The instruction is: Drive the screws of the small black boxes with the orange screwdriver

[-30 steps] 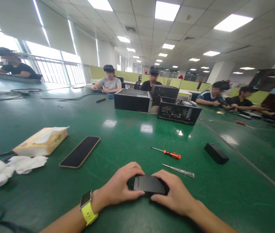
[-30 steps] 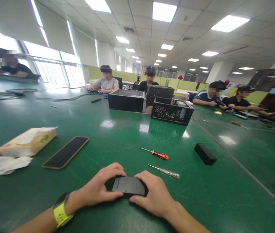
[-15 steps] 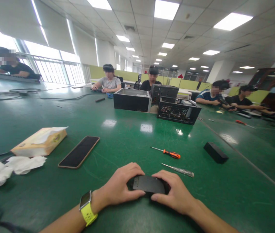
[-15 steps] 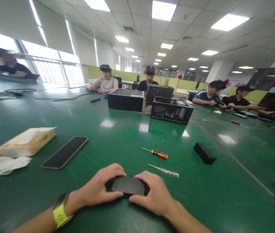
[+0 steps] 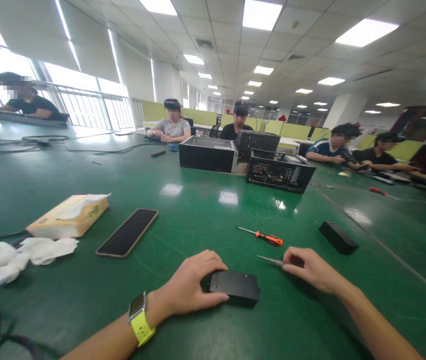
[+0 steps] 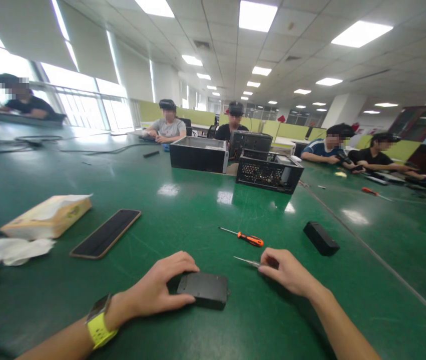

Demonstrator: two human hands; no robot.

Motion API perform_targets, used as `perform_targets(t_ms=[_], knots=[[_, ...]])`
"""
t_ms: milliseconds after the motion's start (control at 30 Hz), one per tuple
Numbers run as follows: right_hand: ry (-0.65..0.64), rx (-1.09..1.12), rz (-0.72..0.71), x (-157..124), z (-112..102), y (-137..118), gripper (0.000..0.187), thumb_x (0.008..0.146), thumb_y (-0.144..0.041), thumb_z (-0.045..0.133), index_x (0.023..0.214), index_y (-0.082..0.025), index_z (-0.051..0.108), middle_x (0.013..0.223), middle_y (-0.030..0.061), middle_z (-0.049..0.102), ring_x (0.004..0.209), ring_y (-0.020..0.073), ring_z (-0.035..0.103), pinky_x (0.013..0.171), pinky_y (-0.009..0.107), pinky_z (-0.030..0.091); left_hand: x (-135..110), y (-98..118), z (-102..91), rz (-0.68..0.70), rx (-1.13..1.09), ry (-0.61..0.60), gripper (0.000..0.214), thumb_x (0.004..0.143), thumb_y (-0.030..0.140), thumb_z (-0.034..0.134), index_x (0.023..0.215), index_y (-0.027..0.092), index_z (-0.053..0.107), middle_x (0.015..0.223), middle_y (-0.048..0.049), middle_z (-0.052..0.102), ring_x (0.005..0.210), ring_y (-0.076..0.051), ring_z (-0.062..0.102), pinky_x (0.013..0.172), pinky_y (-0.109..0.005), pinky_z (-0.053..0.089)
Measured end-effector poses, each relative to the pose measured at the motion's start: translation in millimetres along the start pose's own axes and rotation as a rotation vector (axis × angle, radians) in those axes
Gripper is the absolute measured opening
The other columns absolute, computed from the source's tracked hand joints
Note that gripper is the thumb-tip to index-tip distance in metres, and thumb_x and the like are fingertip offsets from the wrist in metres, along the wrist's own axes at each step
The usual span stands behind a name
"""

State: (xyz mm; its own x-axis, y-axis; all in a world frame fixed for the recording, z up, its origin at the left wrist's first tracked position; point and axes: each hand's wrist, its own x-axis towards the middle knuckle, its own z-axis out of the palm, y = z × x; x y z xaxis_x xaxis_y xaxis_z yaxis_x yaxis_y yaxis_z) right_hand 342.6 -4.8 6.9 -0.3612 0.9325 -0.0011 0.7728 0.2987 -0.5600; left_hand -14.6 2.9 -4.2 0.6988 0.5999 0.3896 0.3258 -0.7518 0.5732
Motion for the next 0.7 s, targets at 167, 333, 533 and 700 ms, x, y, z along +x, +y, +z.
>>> perform_targets(t_ms=[167, 333, 533, 700], knots=[[-0.166, 0.298, -0.027, -13, -12, -18, 0.026, 0.082, -0.043, 0.069, 0.079, -0.017, 0.065, 0.073, -0.001, 0.057, 0.066, 0.0137, 0.049, 0.061, 0.026, 0.039, 0, 1, -0.8, 0.022, 0.026, -0.007, 0.037, 0.082, 0.038, 0.072, 0.111, 0.018, 0.063, 0.103, -0.0084, 0.064, 0.094, -0.024, 0.058, 0.085, -0.036, 0.049], [-0.181, 0.372, -0.033, -15, -12, -22, 0.029, 0.079, -0.044, 0.072, 0.078, -0.017, 0.064, 0.076, 0.0002, 0.058, 0.066, 0.0137, 0.05, 0.061, 0.026, 0.039, 1, 3, -1.5, 0.021, 0.039, 0.001, 0.037, 0.082, 0.037, 0.072, 0.111, 0.017, 0.063, 0.102, -0.0089, 0.065, 0.093, -0.024, 0.059, 0.084, -0.036, 0.05], [-0.131, 0.256, -0.093, -10, 8, -36, 0.026, 0.081, -0.042, 0.069, 0.078, -0.017, 0.066, 0.074, -0.0011, 0.055, 0.066, 0.0132, 0.048, 0.06, 0.025, 0.038, 0, 2, -1.2, 0.028, 0.045, 0.006, 0.037, 0.082, 0.038, 0.071, 0.112, 0.018, 0.063, 0.102, -0.0087, 0.065, 0.093, -0.024, 0.06, 0.084, -0.036, 0.051], [-0.117, 0.051, -0.132, -8, 30, -54, 0.018, 0.08, -0.034, 0.069, 0.073, -0.018, 0.063, 0.069, -0.0026, 0.057, 0.065, 0.0132, 0.052, 0.064, 0.025, 0.04, 0, 1, -0.8, 0.018, 0.034, 0.006, 0.036, 0.083, 0.039, 0.069, 0.112, 0.018, 0.062, 0.101, -0.0087, 0.065, 0.092, -0.023, 0.06, 0.082, -0.035, 0.051]])
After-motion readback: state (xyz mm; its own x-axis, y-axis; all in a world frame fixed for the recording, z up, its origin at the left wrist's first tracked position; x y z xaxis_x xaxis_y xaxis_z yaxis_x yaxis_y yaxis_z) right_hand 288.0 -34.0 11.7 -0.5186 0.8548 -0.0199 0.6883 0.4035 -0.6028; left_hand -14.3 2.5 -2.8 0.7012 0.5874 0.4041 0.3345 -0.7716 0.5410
